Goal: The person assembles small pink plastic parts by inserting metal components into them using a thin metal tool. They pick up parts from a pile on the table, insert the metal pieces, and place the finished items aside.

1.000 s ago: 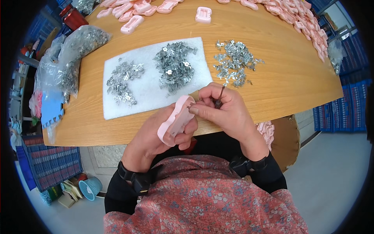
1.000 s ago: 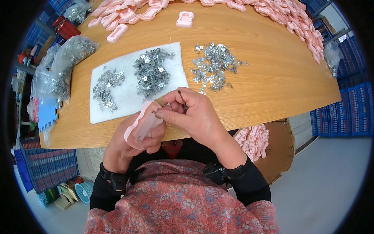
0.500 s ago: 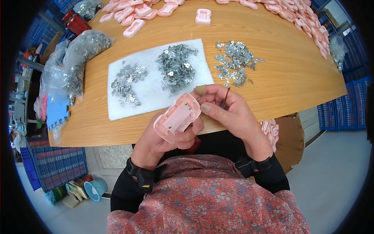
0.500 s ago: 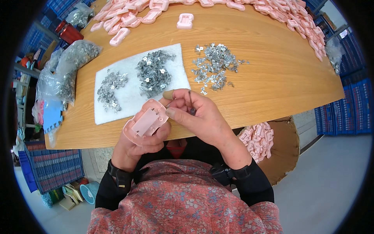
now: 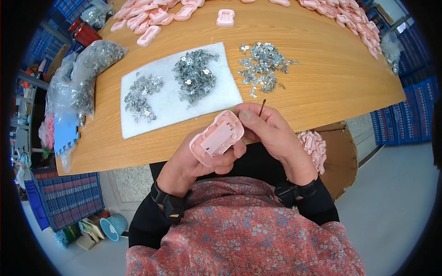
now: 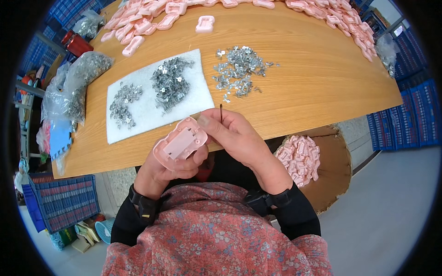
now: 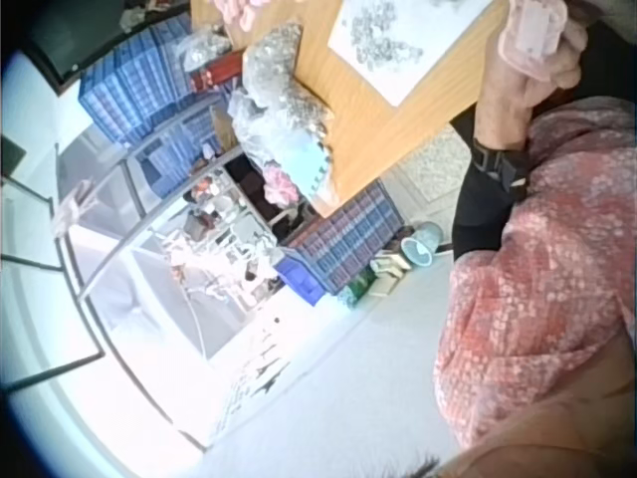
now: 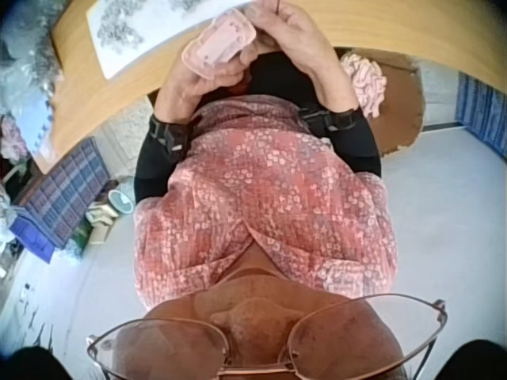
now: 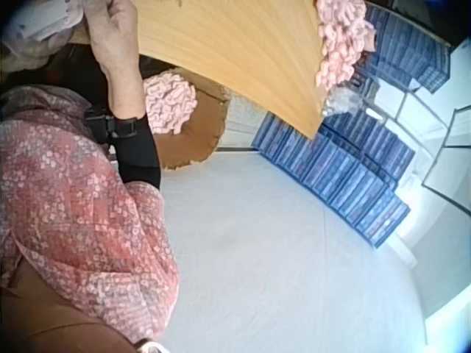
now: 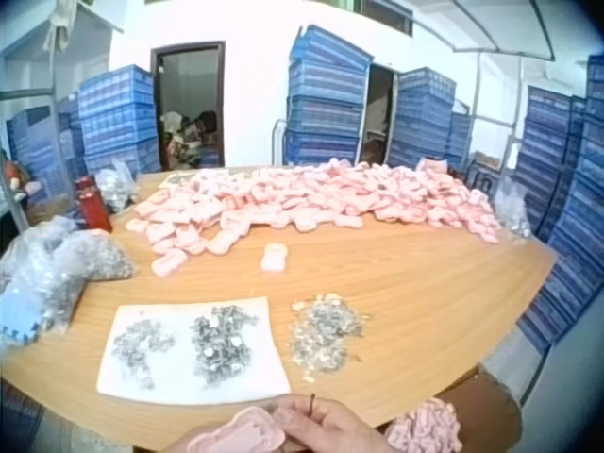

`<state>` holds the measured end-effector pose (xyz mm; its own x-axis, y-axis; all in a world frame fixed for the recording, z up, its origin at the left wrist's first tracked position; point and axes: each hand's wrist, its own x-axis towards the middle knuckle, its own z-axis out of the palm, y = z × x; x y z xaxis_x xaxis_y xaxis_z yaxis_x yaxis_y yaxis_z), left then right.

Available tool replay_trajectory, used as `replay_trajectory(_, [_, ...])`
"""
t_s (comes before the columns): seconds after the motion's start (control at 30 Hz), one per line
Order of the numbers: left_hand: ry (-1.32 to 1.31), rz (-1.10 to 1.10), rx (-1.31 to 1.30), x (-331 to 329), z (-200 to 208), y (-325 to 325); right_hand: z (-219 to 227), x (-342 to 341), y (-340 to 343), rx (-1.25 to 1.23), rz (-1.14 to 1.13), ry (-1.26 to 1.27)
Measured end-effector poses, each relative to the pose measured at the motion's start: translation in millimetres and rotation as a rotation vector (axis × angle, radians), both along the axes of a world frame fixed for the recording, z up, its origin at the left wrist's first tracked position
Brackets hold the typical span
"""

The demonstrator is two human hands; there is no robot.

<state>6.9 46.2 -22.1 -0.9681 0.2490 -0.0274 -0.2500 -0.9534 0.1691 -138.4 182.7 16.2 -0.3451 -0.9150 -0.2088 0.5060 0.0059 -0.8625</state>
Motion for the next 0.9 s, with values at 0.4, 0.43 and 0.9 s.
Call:
replay_trajectory(0.4, [-0.123,-0.136,-0.449,-10,15,26,11,-7,69,0.153,-0.128,0.368])
replay_trajectory(0.43, [-0.145,-0.143,-0.507,-9,21,27,14,-10,78,0.166,-0.142,0.382])
replay_trajectory(0.9, [-0.211,0.033,-1.369,6,100,-57,-74,-104,275,0.661,-0.867,0.648])
